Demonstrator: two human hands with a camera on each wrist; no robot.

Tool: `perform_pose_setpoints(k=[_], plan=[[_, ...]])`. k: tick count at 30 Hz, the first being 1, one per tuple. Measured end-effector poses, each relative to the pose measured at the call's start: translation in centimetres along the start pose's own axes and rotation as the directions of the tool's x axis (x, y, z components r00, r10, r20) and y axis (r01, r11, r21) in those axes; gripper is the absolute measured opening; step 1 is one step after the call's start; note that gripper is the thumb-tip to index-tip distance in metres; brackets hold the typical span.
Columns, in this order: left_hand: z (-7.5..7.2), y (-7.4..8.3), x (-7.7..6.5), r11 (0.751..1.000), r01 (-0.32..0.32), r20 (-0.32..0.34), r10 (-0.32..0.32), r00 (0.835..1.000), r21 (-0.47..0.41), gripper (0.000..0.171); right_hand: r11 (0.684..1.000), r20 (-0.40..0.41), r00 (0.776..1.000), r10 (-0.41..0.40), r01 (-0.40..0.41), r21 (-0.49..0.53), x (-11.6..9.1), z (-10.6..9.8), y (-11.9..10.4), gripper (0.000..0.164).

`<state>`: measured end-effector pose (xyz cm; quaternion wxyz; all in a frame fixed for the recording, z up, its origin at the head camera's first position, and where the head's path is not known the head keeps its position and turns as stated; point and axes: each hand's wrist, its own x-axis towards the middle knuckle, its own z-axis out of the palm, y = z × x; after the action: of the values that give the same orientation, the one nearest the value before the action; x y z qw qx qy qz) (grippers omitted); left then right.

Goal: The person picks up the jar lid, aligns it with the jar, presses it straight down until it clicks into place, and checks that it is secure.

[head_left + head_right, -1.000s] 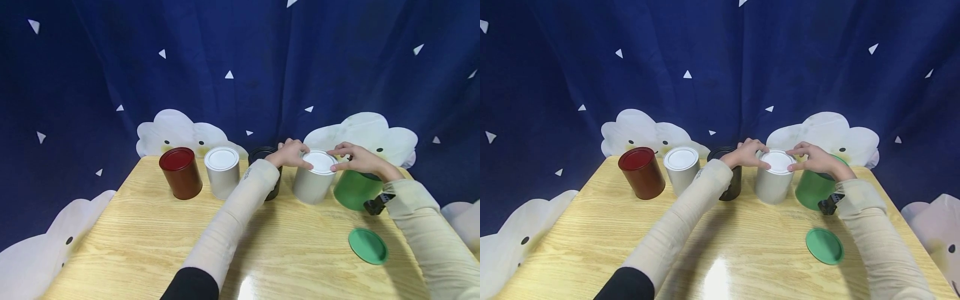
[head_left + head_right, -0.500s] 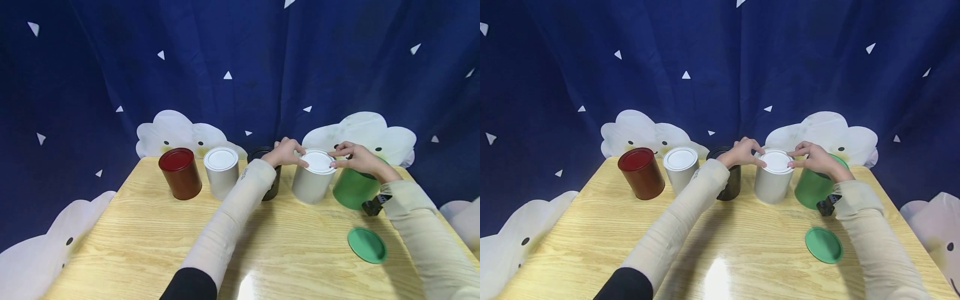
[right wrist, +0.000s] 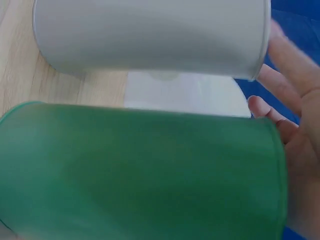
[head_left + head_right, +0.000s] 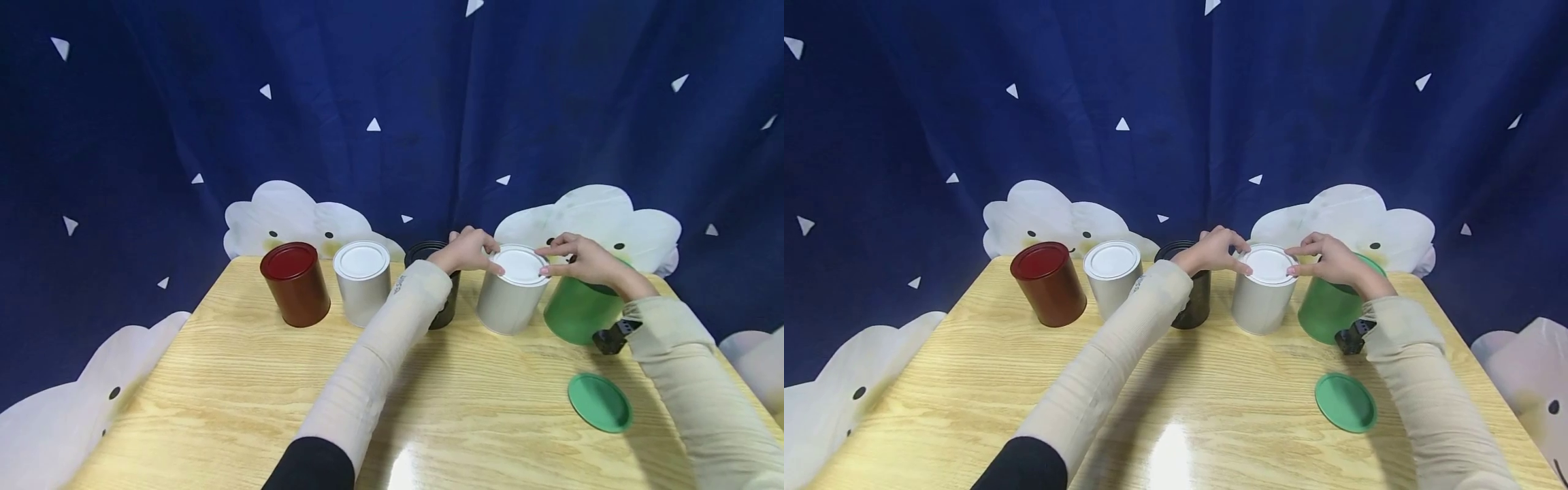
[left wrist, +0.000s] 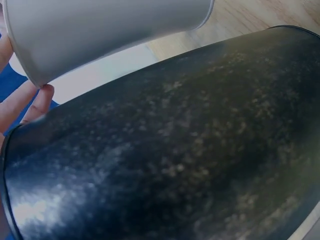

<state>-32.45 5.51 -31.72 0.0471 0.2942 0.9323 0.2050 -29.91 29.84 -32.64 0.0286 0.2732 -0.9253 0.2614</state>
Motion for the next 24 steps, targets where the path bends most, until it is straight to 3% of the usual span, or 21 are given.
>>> perform_pose_setpoints(k=[4,11,19,24], plan=[[0.0,0.0,0.1,1.000,-0.017,0.029,0.016,0.999,0.014,0.044,0.998,-0.011,0.998,-0.060,0.060,-0.037,-0.1,0.2,0.2,0.045],[-0.2,0.3,0.0,0.999,0.005,0.053,-0.007,0.999,0.043,0.045,0.989,-0.012,0.997,-0.071,0.069,-0.129,0.0,0.3,0.0,0.049],[-0.3,1.2,-0.6,0.981,-0.027,0.023,0.023,0.999,0.190,0.056,0.988,-0.106,0.992,-0.070,0.054,-0.142,-1.2,-0.1,-0.7,0.055],[-0.3,1.2,-1.3,0.988,-0.066,-0.029,0.071,0.997,0.136,0.060,0.987,-0.149,0.985,-0.082,0.059,-0.153,-2.1,-0.2,-1.0,0.053]])
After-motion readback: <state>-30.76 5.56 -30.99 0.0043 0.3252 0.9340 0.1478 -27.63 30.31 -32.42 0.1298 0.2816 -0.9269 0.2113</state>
